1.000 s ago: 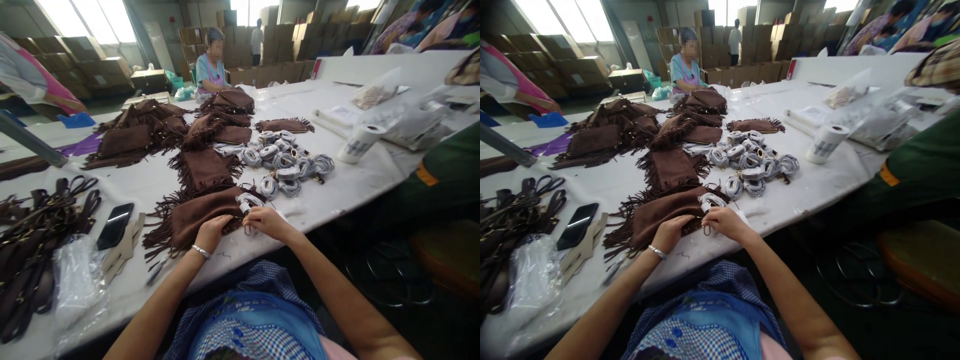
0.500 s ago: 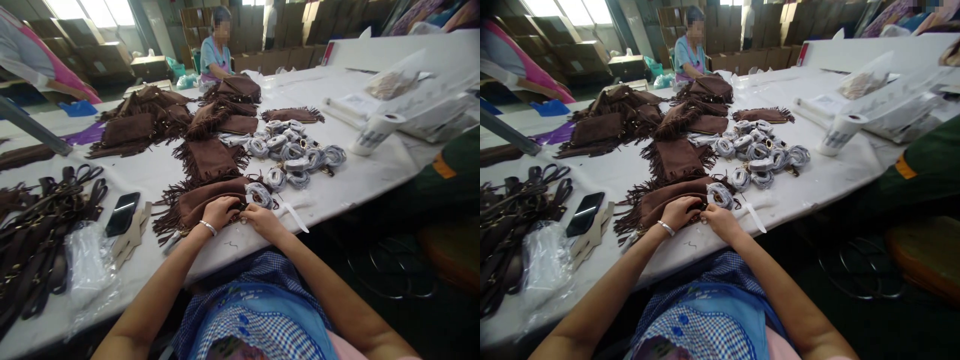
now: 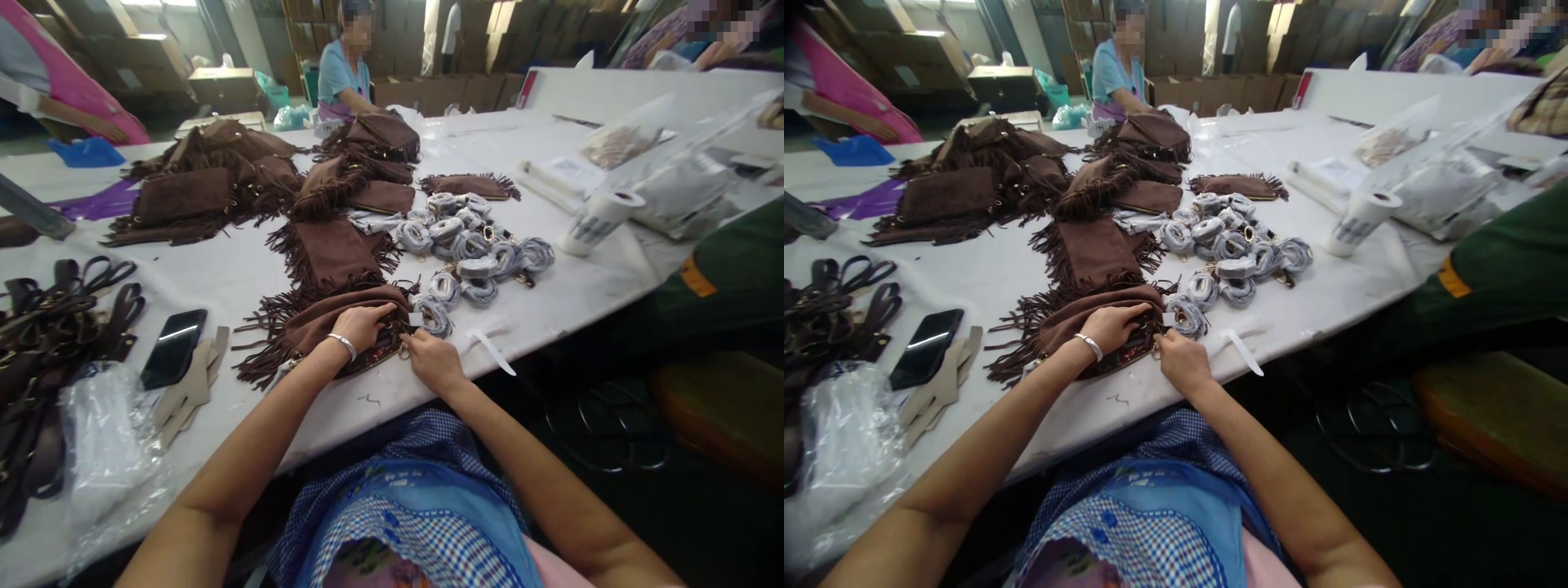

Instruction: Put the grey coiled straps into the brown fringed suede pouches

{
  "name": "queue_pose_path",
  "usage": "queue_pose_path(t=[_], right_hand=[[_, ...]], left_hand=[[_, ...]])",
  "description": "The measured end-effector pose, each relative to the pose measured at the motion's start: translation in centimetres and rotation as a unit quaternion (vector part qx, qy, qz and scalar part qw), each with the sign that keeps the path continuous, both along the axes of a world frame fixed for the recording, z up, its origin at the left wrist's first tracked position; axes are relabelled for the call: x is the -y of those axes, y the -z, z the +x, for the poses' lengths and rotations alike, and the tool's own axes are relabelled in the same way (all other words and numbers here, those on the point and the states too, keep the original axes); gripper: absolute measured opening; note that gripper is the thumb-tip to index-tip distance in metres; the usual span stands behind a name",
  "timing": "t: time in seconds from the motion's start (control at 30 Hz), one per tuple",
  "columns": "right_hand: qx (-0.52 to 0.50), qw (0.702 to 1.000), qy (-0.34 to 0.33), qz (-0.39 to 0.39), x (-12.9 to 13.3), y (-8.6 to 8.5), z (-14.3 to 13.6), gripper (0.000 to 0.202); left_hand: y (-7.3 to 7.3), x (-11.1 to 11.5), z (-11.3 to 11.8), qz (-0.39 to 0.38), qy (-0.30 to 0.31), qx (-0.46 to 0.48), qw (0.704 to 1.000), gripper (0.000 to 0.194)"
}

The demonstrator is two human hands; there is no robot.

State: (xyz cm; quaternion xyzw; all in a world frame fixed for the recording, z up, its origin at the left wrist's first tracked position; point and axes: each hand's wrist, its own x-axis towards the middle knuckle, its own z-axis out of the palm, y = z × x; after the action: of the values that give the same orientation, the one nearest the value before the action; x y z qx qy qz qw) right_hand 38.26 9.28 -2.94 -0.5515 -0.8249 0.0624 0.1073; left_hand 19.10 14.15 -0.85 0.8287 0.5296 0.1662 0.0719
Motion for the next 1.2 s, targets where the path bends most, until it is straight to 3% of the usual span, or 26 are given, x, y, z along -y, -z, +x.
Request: queue_pose_path(t=[0.1,0.23,0.4,0.5,0.6,0.7,0.8,0.9,1.2], right_hand=[[-0.023,1.000,-0.011,-0.015,-0.4,-0.2,0.3,0.033],[-0.047,0.998,-0.027,-0.012,-0.9,-0.2,0.7,0.028],[-0.074,0.997,-0.024,-0.013,-1.6,0.1,1.0,0.029],[-0.103,0.994,-0.019,-0.022,-2.0,0.2,1.1,0.029],[-0.111,0.993,-0.010,-0.029,-2.1,0.0,1.0,0.030],[-0.065,0.998,0.007,-0.024,-2.1,-0.5,0.6,0.032],[0.001,1.000,0.020,-0.013,-2.1,-1.4,0.1,0.032],[0.044,0.999,0.006,-0.021,-2.3,-2.5,-0.5,0.030],[0.094,0.992,-0.060,-0.054,-3.0,-5.0,-1.7,0.031]], left_hand=[[0.0,0.3,0.0,0.020,0.054,0.015,0.998,0.034],[0.4,0.9,0.5,0.038,0.150,0.005,0.988,0.032],[1.7,0.4,0.8,0.033,0.155,0.017,0.987,0.022],[2.7,0.8,0.7,0.054,0.127,0.063,0.988,0.024],[3.5,2.0,0.4,0.068,0.055,0.164,0.983,0.024],[3.8,2.9,0.2,0.022,-0.004,0.271,0.962,0.019],[3.7,3.2,-0.2,-0.052,-0.022,0.337,0.940,0.017],[3.7,3.1,-0.4,-0.077,-0.016,0.361,0.929,0.015],[4.2,3.4,-0.1,-0.058,-0.054,0.374,0.924,0.017]])
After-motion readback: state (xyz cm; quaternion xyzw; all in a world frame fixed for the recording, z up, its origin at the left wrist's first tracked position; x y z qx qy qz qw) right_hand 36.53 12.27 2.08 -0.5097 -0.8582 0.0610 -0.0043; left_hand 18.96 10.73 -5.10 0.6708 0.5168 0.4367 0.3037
